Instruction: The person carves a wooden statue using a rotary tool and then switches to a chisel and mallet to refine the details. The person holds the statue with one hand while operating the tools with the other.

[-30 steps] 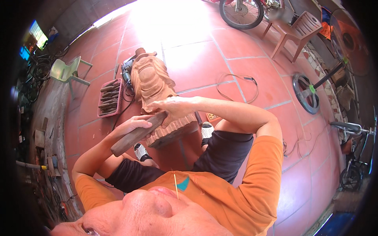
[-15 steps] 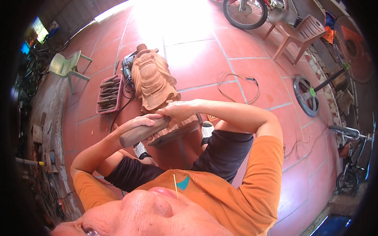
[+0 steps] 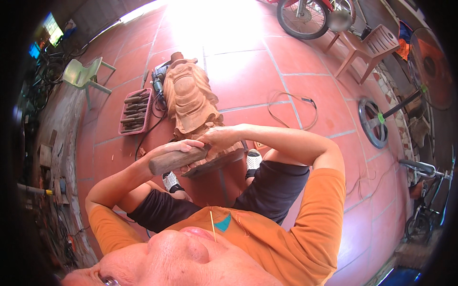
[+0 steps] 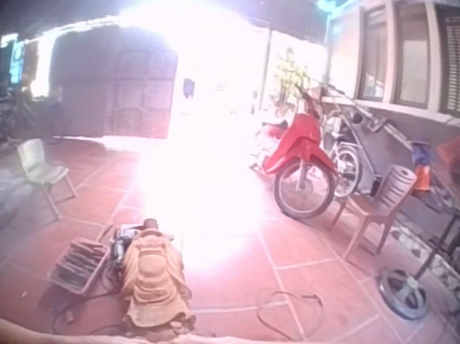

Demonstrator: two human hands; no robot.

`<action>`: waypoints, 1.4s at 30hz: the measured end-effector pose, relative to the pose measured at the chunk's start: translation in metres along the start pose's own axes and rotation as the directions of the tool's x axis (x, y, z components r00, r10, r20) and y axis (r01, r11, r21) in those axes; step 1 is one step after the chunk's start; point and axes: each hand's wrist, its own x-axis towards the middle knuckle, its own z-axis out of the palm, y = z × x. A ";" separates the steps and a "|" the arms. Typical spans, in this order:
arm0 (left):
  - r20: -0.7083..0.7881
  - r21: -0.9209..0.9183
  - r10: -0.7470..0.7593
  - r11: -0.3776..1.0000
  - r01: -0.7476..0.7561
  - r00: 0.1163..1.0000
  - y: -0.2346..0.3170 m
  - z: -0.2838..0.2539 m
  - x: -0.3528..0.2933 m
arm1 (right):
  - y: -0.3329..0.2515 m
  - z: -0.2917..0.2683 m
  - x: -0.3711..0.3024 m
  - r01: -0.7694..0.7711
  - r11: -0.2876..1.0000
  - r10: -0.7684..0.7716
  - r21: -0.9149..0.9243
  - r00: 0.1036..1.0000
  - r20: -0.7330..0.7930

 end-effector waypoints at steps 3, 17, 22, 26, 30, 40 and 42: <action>-0.016 0.010 -0.014 1.000 0.015 1.000 0.001 0.001 -0.002 | 0.001 0.000 0.000 0.013 0.999 -0.014 0.038 1.000 0.011; 0.039 -0.010 -0.007 1.000 0.008 0.999 0.013 -0.012 0.010 | -0.005 -0.009 -0.002 -0.040 0.991 0.038 0.130 0.999 0.013; 0.110 -0.050 -0.001 0.999 0.006 0.994 0.011 -0.024 0.021 | -0.002 -0.008 0.000 -0.064 0.989 0.065 0.136 0.998 -0.005; 0.048 -0.075 0.024 0.997 -0.020 0.999 0.014 -0.018 0.016 | -0.002 -0.012 0.002 -0.107 0.992 0.105 0.068 0.994 0.027; -0.013 -0.036 0.128 0.991 -0.128 0.992 0.015 -0.004 0.006 | 0.002 -0.013 0.000 -0.088 0.996 0.088 0.034 0.996 0.013; -0.024 0.146 0.309 0.942 -0.303 0.951 0.036 0.023 -0.016 | 0.009 -0.014 -0.004 -0.047 0.994 0.063 0.103 0.985 -0.160; -0.082 0.115 0.311 0.947 -0.301 0.947 0.035 0.023 -0.021 | -0.005 -0.021 -0.006 -0.027 0.989 0.050 0.144 0.986 -0.161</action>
